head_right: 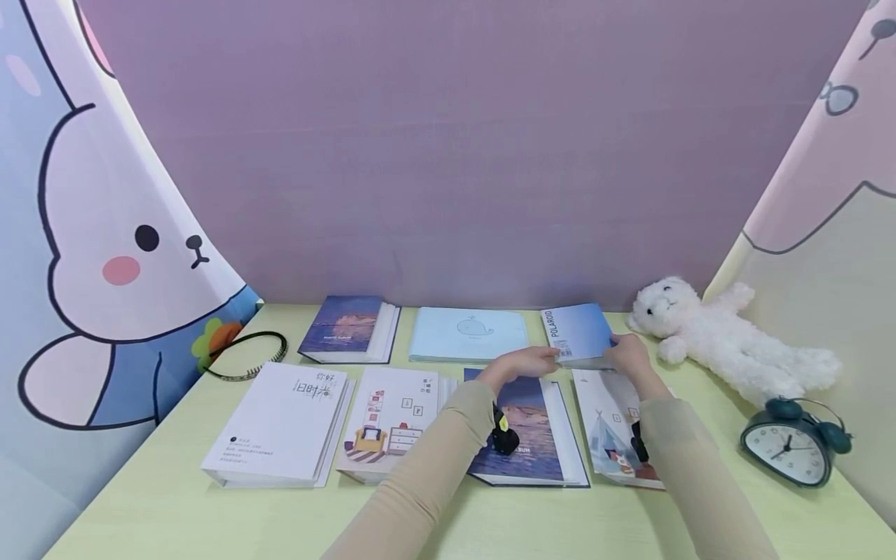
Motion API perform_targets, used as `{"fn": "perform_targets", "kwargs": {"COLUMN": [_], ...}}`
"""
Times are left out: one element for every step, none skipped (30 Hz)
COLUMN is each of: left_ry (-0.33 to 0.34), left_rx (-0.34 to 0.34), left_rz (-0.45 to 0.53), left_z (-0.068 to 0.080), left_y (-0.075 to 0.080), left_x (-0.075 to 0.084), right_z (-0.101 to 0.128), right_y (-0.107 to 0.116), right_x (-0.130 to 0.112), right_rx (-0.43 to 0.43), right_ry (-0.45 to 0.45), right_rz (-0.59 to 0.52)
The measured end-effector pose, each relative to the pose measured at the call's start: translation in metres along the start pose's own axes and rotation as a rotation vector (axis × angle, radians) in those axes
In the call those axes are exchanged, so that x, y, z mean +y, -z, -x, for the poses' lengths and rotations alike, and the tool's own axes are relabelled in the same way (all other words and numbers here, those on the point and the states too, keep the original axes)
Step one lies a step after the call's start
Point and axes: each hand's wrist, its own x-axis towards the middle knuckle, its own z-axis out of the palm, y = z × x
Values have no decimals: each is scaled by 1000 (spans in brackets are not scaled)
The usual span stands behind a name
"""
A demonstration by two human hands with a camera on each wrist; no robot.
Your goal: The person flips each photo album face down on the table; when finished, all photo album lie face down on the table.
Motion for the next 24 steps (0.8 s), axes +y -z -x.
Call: {"fn": "perform_targets", "kwargs": {"left_ry": [1, 0, -2, -3, -5, -8, -11, -12, -13, -17, -22, -32, -41, -51, -67, -79, -93, -104, -111, -119, -125, -126, -128, -127], "left_rx": [-1, 0, 1, 3, 4, 7, 11, 19, 28, 40, 53, 68, 86, 106, 125, 144, 166, 190, 213, 238, 259, 280, 302, 320], "left_rz": [0, 1, -1, 1, 3, 5, 5, 13, 20, 30, 41, 49, 50, 49, 37, 29, 12, -7, -22, -34, -39, -36, -36, -25], "left_z": [0, 0, 0, 0, 0, 0, -1, 0, 0, 0, 1, 2, 4, 6, 8, 11, 13, 15, 17, 19, 21, 24, 27, 30], "left_y": [0, 0, 0, 0, 0, 0, 0, 0, 0, 0, 1, 1, 4, 6, 10, 13, 17, 21, 25, 29, 34, 39, 44, 49], "left_x": [0, -1, -1, -1, -2, -2, -2, -3, -3, -3, -3, -2, -2, -1, 0, 1, 2, 2, 2, 1, 0, -2, -3, -5], "right_z": [0, 0, 0, 0, 0, 0, 1, 1, 1, 1, 2, 3, 4, 5, 5, 7, 7, 8, 8, 7, 6, 4, 3, 1], "right_y": [0, 0, 0, -1, -1, -1, -1, -1, 0, 1, 2, 4, 6, 7, 9, 11, 13, 15, 16, 16, 16, 15, 14, 12], "right_x": [0, -1, -1, -1, -1, 0, 0, 0, 1, 2, 3, 4, 3, 3, 2, 1, 0, -1, -3, -5, -8, -12, -16, -20], "right_rx": [-2, -3, -2, -1, 0, 0, 0, -1, -2, -8, -12, -11, -4, 5, 20, 31, 45, 58, 62, 68, 77, 81, 88, 99], "right_ry": [2, 6, 11, 17, 23, 28, 33, 39, 47, 52, 56, 61, 71, 82, 96, 104, 113, 120, 124, 128, 136, 143, 150, 159], "right_rz": [0, 0, 4, 7, 8, 7, 2, -3, -8, -16, -18, -17, -13, -3, 5, 15, 27, 34, 37, 41, 41, 37, 30, 22]}}
